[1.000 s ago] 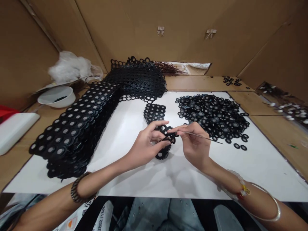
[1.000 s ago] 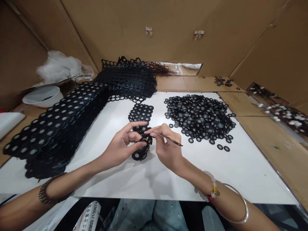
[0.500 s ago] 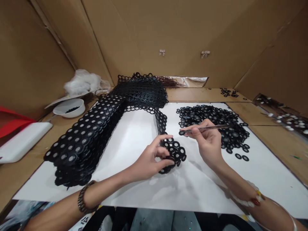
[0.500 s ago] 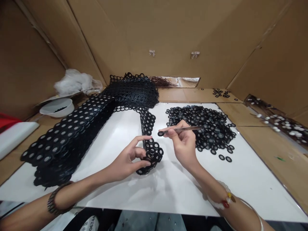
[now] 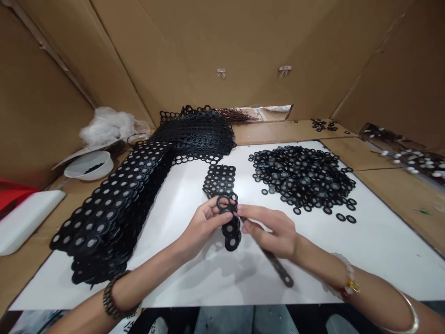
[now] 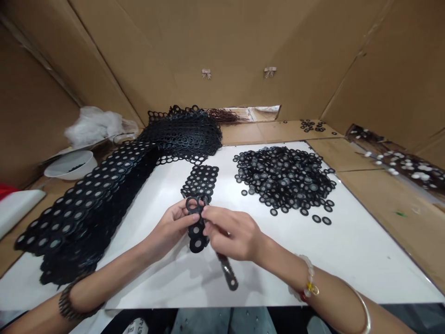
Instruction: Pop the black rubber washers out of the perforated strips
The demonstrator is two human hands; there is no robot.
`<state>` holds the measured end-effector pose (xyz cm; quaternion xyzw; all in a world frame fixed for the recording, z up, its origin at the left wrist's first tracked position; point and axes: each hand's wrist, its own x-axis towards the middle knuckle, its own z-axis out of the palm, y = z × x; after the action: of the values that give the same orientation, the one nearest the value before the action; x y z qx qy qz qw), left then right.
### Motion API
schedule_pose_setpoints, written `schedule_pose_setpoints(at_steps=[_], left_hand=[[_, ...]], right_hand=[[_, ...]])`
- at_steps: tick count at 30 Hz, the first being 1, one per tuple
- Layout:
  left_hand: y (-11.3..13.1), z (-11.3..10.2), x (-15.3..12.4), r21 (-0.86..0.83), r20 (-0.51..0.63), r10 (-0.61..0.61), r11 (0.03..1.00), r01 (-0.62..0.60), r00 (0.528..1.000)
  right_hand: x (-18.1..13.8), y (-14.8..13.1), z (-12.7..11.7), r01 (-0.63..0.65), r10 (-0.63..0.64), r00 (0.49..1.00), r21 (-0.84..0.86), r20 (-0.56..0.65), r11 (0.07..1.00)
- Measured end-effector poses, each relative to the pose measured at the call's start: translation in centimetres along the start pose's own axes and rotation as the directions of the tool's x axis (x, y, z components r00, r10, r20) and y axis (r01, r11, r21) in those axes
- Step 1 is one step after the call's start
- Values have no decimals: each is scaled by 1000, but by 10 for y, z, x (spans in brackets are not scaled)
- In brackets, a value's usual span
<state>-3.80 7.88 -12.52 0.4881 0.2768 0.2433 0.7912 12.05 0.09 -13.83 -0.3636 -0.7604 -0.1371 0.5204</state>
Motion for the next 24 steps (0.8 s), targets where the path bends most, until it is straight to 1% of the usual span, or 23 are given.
schedule_pose_setpoints(at_steps=[1,3,5,8,13,17,19,21,23,24], left_hand=[[1,1,0,-20,-7,-5,1000,5,1000],[2,2,-1,-62,-13,-21,998,20,1000],[2,2,-2,-90,-14,-36,995,35,999],[2,1,-3,-106,-15,-48,993,46,999],[1,-2,-1,-149,-8,-30,988,29,1000],[1,-2,-1,-126,-16,5,992,-7,1000],[1,-2,-1,-107,-19,-4,994,2,1000],[0,-2,-1,-93,-28,-18,996,15,999],[0,-2,-2,-85,-45,-33,996,29,998],[0,-2,-1,-80,-54,-39,996,35,998]], right_hand=[[1,2,1,99,-98,995,-49,17,994],[3,5,2,265,-262,964,-141,43,954],[5,7,3,326,-320,945,-177,60,929],[5,9,4,352,-345,936,-171,67,920],[3,9,4,327,-316,944,-150,96,933],[4,7,5,257,-250,965,-117,73,959],[5,6,5,223,-220,975,-120,38,967],[4,3,3,203,-208,978,-171,-13,964],[1,1,0,138,-157,985,-221,-68,965],[-1,1,-1,90,-112,990,-231,-84,969]])
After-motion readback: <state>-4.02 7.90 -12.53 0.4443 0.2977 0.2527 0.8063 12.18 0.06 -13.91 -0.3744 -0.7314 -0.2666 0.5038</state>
